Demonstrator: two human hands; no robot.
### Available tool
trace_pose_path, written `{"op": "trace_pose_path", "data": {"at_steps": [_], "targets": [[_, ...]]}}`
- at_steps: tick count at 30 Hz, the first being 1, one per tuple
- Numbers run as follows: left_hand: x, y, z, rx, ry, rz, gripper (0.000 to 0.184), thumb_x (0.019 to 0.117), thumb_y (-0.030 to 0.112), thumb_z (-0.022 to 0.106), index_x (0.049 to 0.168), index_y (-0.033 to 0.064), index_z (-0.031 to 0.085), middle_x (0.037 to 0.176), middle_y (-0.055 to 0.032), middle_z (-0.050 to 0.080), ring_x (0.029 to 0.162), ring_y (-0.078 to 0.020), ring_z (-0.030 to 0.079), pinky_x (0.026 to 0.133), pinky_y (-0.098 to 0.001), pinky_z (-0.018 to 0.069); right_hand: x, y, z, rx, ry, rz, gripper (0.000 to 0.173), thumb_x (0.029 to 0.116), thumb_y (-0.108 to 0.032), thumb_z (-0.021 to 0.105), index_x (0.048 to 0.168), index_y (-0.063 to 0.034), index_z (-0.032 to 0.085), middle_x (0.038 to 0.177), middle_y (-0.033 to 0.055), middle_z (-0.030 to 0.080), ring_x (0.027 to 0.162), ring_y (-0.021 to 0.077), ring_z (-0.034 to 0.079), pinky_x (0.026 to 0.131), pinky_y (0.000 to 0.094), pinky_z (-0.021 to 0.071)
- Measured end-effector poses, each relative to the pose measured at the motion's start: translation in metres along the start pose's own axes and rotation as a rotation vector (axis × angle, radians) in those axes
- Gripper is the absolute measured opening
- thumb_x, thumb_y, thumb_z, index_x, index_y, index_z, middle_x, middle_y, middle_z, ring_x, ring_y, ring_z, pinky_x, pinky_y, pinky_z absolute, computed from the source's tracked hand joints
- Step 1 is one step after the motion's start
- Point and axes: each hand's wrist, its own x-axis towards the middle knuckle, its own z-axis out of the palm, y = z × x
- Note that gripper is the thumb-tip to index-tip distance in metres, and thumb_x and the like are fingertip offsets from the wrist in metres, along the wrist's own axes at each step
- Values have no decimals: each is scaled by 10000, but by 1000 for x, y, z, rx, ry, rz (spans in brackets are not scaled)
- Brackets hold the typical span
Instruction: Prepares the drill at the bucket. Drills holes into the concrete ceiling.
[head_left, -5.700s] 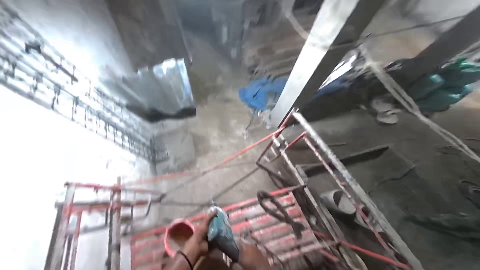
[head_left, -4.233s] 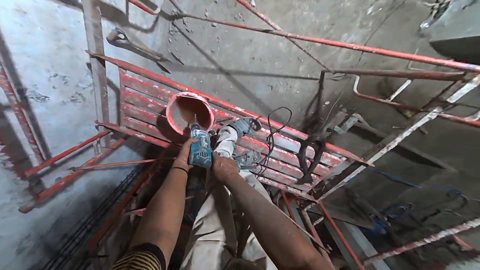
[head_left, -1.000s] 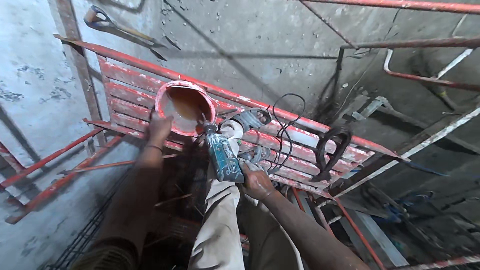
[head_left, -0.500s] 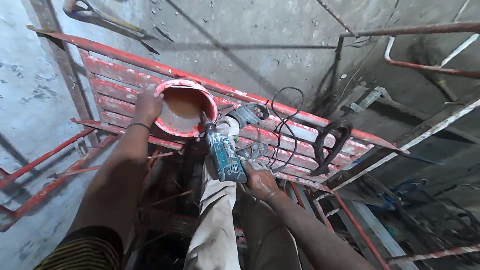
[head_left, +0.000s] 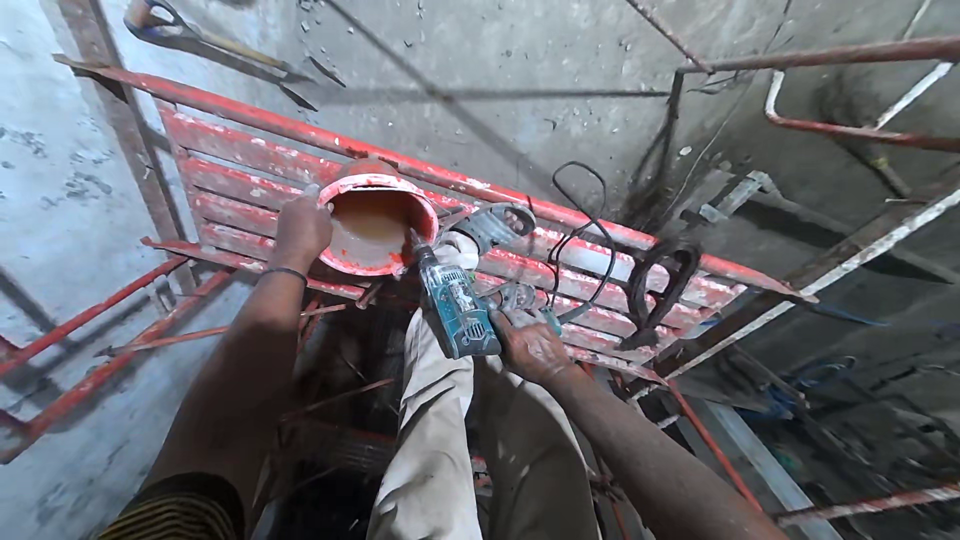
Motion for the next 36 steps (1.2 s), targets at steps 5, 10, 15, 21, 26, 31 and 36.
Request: {"op": "trace_pose_path", "data": {"at_steps": [5, 10, 15, 21, 26, 31, 36], "targets": [[-2, 14, -5, 48, -33, 2, 400, 1072, 272, 488, 1356, 2, 572, 1227, -313, 633, 1194, -495, 598, 987, -688, 448, 1, 2, 4, 21, -25, 30, 604, 890, -205, 650, 1451, -42, 500, 1396, 200, 591, 1295, 362, 578, 1092, 558, 421], [-7, 26, -4, 92, -42, 11, 401, 1068, 279, 499, 1347, 2, 579, 1201, -308, 646, 1169, -499, 612, 968, -681, 464, 3, 9, 6, 30, -22, 28, 606, 884, -179, 648, 1455, -43, 498, 1407, 196, 588, 1300, 364, 574, 1104, 561, 409], [3, 11, -4, 58, -23, 20, 397, 1065, 280, 505, 1293, -28, 607, 1190, -314, 646, 1171, -495, 611, 980, -685, 456, 3, 7, 5, 23, -22, 30, 592, 896, -198, 640, 1450, -45, 502, 1390, 193, 598, 1286, 358, 585, 1100, 556, 416], [1, 19, -8, 64, -30, -11, 443, 1064, 308, 502, 1343, -23, 594, 1246, -305, 634, 1213, -477, 596, 1005, -674, 449, 3, 4, 4, 34, -41, 48, 603, 898, -198, 635, 1463, -47, 490, 1407, 193, 584, 1305, 359, 569, 1108, 559, 406], [-6, 25, -5, 90, -33, 17, 429, 1077, 297, 479, 1275, -56, 619, 1204, -322, 643, 1185, -500, 603, 992, -680, 452, 3, 8, 1, 43, -62, 48, 613, 904, -191, 628, 1477, -44, 469, 1423, 207, 570, 1326, 367, 552, 1117, 565, 396], [-7, 24, -3, 84, -26, -2, 422, 1073, 298, 488, 1281, -49, 609, 1196, -321, 644, 1179, -501, 605, 991, -678, 451, 4, 8, 3, 53, -72, 67, 620, 901, -191, 634, 1482, -55, 469, 1437, 200, 563, 1330, 362, 550, 1120, 554, 399], [-1, 19, -6, 76, -20, 4, 424, 1071, 298, 498, 1337, -18, 596, 1210, -311, 647, 1186, -491, 608, 998, -675, 454, 3, 6, 2, 45, -50, 59, 602, 900, -197, 631, 1466, -53, 484, 1404, 206, 585, 1303, 378, 569, 1099, 566, 417]]}}
